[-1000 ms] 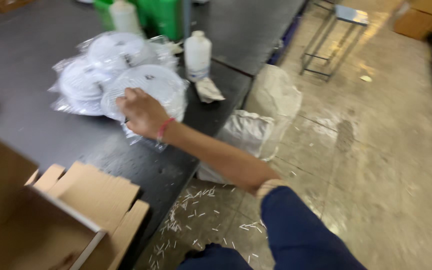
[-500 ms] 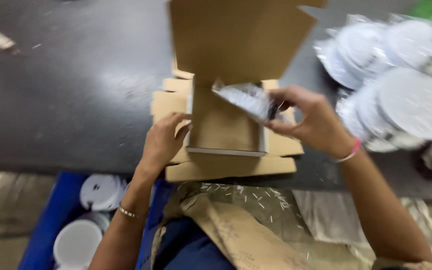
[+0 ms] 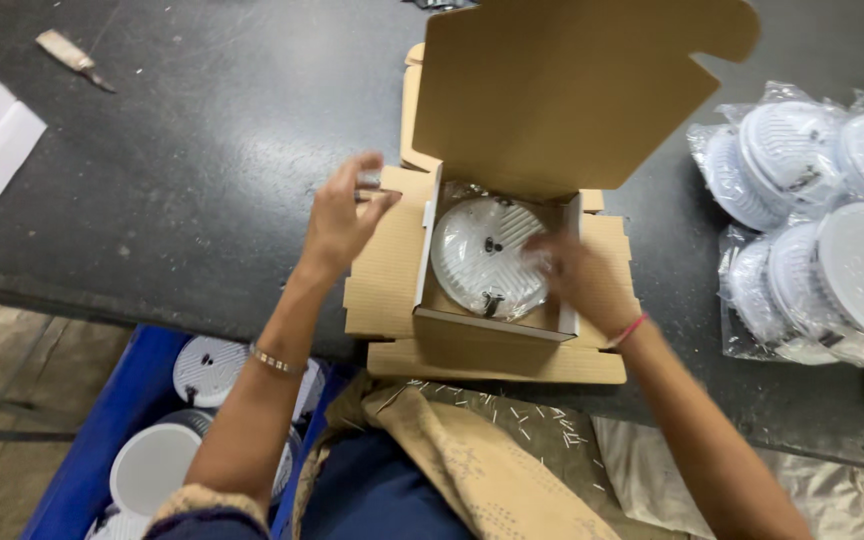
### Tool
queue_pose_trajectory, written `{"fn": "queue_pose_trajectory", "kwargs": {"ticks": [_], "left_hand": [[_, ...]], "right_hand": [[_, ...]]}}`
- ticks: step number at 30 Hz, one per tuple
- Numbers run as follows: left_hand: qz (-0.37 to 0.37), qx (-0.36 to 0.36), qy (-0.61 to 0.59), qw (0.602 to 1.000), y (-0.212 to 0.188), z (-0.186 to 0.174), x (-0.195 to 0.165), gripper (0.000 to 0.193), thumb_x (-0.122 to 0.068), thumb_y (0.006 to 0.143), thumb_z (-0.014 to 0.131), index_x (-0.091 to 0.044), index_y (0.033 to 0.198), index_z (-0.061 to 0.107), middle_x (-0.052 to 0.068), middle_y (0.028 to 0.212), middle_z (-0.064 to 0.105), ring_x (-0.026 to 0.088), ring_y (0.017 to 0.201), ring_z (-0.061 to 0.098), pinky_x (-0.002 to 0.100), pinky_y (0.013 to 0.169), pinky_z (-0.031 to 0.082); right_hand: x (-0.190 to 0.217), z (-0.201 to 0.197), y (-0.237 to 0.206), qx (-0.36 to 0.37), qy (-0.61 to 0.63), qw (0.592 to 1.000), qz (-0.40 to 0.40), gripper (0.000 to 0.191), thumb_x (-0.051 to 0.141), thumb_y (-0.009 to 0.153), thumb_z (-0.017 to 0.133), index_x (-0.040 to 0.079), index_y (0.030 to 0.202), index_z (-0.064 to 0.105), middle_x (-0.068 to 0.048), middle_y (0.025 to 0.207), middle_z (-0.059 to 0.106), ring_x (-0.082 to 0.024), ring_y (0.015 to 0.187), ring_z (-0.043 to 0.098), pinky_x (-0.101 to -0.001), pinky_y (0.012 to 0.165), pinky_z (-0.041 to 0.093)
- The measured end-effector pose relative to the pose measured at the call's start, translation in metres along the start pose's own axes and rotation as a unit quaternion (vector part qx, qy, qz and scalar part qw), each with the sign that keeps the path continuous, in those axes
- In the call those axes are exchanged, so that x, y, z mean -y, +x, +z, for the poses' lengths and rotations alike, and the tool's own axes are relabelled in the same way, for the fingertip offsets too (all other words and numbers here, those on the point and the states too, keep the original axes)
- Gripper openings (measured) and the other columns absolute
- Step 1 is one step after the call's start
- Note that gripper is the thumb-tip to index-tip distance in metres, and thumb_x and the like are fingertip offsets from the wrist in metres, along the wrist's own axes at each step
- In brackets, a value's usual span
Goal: The person places a plastic-wrapped round LED ceiling light fixture into a white cardboard box, folds the box flaps closed, and stacks the finished box on a pile beside the work area, repeating the packing cycle with additional fixtures and boxes.
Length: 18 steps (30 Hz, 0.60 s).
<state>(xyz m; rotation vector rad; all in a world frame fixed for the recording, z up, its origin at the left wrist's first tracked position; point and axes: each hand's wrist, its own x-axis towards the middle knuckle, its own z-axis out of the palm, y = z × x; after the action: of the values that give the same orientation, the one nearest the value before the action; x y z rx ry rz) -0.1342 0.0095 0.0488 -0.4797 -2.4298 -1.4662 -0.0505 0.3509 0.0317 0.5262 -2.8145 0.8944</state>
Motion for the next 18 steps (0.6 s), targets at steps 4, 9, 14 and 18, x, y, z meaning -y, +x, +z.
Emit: {"fn": "queue_pose_trajectory", "kwargs": {"ticks": [4, 9, 14, 18], "left_hand": [[0.111, -0.082, -0.039, 0.99, 0.085, 0.022, 0.015, 0.073, -0.02, 0.081, 0.087, 0.001, 0.141, 0.052, 0.018, 0.125, 0.065, 0.029, 0.102, 0.072, 0.035, 0.083, 0.064], [0.093, -0.025, 0.0, 0.995, 0.157, 0.044, 0.014, 0.027, -0.022, 0.092, 0.085, -0.016, 0.116, 0.076, 0.002, 0.102, 0.082, 0.014, 0.088, 0.082, 0.029, 0.078, 0.064], [0.206, -0.173, 0.069, 0.961, 0.143, 0.074, -0.009, 0.049, -0.013, 0.085, 0.084, -0.027, 0.127, 0.066, -0.004, 0.105, 0.077, 0.018, 0.089, 0.08, 0.03, 0.073, 0.062], [0.058, 0.0, -0.034, 0.998, 0.109, 0.069, -0.027, 0.073, -0.018, 0.078, 0.086, -0.022, 0.144, 0.052, 0.002, 0.119, 0.071, 0.018, 0.082, 0.078, 0.029, 0.071, 0.064]], "right_hand": [[-0.053, -0.072, 0.035, -0.395, -0.022, 0.918, 0.026, 0.027, -0.005, 0.096, 0.078, -0.005, 0.115, 0.059, -0.014, 0.098, 0.064, -0.017, 0.077, 0.06, -0.0281, 0.068, 0.052], [-0.085, -0.104, 0.085, -0.286, 0.108, 0.952, 0.005, 0.031, 0.005, 0.101, 0.086, 0.001, 0.122, 0.065, -0.009, 0.105, 0.075, -0.017, 0.092, 0.075, -0.0279, 0.081, 0.065], [-0.055, -0.088, 0.087, -0.281, 0.036, 0.956, 0.077, 0.028, 0.006, 0.098, 0.075, 0.003, 0.124, 0.064, -0.01, 0.103, 0.077, -0.02, 0.085, 0.078, -0.0312, 0.07, 0.064], [-0.026, -0.092, 0.058, -0.182, 0.182, 0.964, 0.07, 0.038, 0.002, 0.094, 0.075, 0.003, 0.127, 0.057, -0.017, 0.107, 0.067, -0.02, 0.098, 0.073, -0.0295, 0.084, 0.066]]}}
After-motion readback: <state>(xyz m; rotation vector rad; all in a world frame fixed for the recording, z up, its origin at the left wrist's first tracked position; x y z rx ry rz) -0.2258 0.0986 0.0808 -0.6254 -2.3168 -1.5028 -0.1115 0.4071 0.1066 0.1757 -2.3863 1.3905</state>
